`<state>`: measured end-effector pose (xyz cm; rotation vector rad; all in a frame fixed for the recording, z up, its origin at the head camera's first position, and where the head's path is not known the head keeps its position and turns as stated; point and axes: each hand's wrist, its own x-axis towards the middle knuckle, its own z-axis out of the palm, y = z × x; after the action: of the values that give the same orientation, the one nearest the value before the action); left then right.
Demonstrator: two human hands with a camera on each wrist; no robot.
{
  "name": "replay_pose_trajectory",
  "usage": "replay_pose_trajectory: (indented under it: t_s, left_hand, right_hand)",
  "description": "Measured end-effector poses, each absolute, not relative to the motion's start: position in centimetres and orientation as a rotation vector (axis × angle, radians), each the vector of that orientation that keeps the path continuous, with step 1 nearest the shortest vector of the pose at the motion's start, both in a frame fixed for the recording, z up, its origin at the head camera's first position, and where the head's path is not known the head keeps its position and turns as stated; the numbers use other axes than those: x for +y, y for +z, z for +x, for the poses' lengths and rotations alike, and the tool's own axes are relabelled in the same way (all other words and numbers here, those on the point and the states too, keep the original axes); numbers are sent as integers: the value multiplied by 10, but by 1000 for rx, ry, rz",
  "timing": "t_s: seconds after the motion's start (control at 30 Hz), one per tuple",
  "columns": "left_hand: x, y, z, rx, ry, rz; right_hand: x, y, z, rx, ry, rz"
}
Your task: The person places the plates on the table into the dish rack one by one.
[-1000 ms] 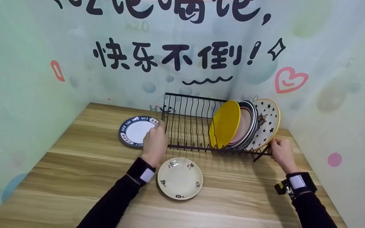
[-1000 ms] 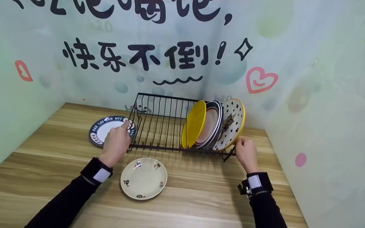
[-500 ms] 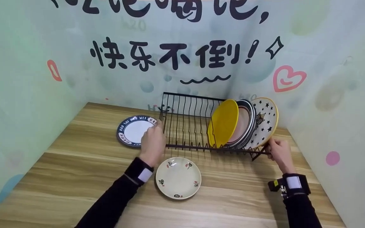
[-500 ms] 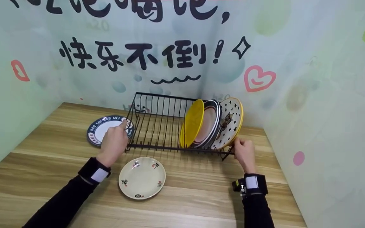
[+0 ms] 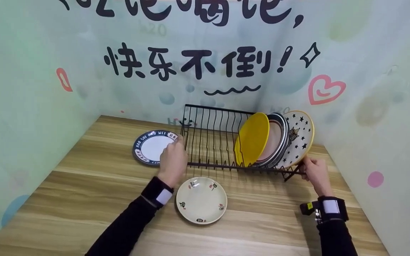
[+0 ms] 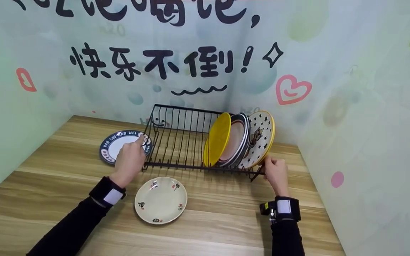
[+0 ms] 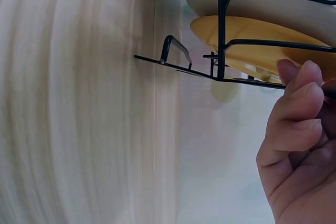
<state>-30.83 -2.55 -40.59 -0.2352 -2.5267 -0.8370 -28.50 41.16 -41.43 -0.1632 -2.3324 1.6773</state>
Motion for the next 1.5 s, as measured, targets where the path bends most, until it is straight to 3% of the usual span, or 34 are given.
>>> replay_pose_trajectory:
  t_s: [0.6,0.9,1.5]
  left_hand:
    - [-29,-406,-313,-2554,-902,-250]
    - [-61,-404,-327,-2567,-1214,-338]
    - [-145,-431,-357,-2820,-793,292]
  right_hand:
    - [414,-412,-286,-2380,1655,-262]
    - [414,-414,-283,-2379,1615,-251]
    - [407,-412,-281,-2360,1617,-210]
